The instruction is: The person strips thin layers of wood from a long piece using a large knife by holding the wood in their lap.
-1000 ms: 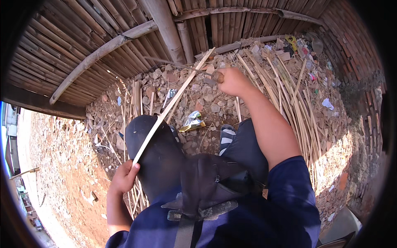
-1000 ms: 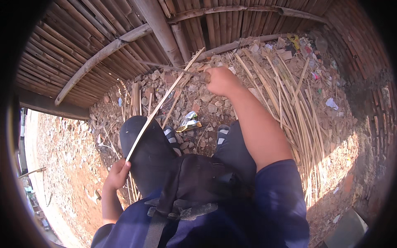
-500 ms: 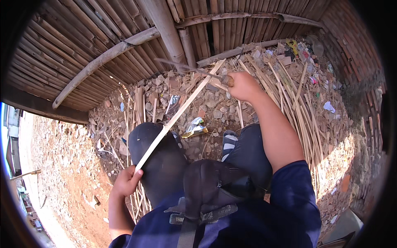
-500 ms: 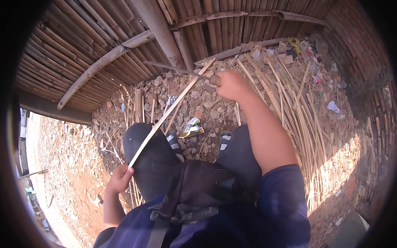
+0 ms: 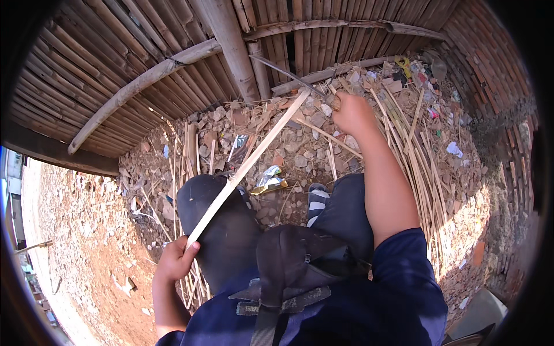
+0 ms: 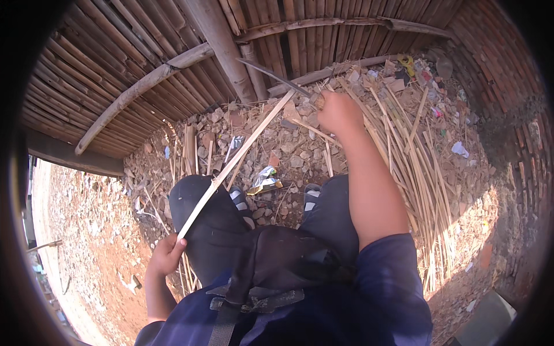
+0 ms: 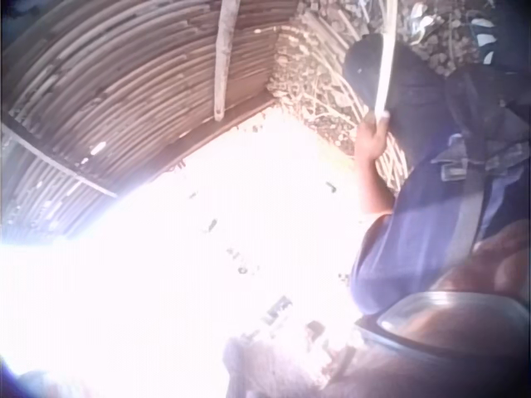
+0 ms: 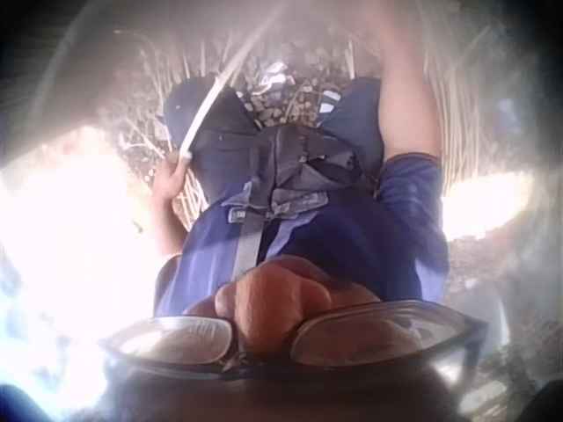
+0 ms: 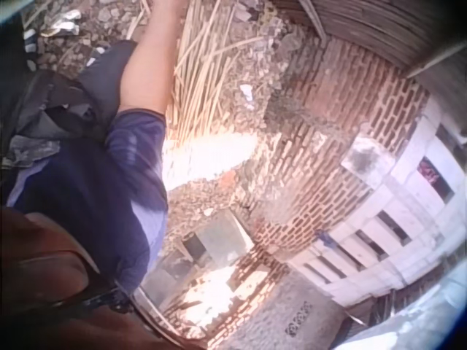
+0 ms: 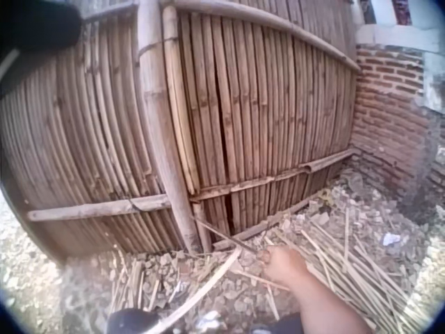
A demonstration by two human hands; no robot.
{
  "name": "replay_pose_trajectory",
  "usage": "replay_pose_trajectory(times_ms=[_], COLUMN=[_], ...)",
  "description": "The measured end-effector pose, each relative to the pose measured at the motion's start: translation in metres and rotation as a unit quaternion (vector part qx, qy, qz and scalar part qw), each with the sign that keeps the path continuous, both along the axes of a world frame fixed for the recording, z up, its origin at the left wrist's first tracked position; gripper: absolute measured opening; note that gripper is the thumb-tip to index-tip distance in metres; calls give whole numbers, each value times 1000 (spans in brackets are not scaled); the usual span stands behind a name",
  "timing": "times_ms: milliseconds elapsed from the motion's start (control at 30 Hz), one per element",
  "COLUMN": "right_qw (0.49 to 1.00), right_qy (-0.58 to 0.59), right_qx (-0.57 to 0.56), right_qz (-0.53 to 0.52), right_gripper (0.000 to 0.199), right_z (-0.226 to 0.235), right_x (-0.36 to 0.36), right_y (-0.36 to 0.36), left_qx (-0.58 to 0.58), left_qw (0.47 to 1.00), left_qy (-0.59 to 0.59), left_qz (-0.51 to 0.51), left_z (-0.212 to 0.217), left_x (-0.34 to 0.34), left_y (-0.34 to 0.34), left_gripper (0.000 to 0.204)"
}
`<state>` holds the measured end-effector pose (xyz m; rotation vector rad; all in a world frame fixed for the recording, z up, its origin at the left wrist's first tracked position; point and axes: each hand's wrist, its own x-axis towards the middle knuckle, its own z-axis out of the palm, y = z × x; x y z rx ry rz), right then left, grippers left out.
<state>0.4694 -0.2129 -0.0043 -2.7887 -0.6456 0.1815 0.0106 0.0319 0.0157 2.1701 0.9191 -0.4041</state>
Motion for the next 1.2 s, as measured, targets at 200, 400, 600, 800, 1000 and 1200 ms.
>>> replay_pose_trajectory(times_ms=[200, 400, 600, 800, 1000, 1200], right_qw=[985, 942, 919, 879, 858, 879], right_qy=[-30, -37, 55, 83, 137, 127], right_qx=[158, 329, 384, 461, 486, 452], right_qz=[-62, -55, -68, -91, -95, -85], right_gripper=[54, 31, 35, 19, 15, 18], right_z=[-27, -40, -31, -44, -41, -51], right_x=[8, 25, 24, 40, 39, 44], right_y=[5, -2, -7, -26, -20, -25], left_qx=[-24, -124, 236, 407, 440, 428], left_qw=[997, 980, 958, 909, 890, 889], left_qy=[-69, -152, -159, -66, -82, -13], left_qz=[5, 43, 26, 57, 91, 162], left_z=[-7, -15, 6, -4, -32, -68], left_x=[-11, -11, 16, 1, -35, -81], left_y=[0, 7, 17, 25, 31, 37], left_gripper=[53, 54, 55, 48, 46, 47])
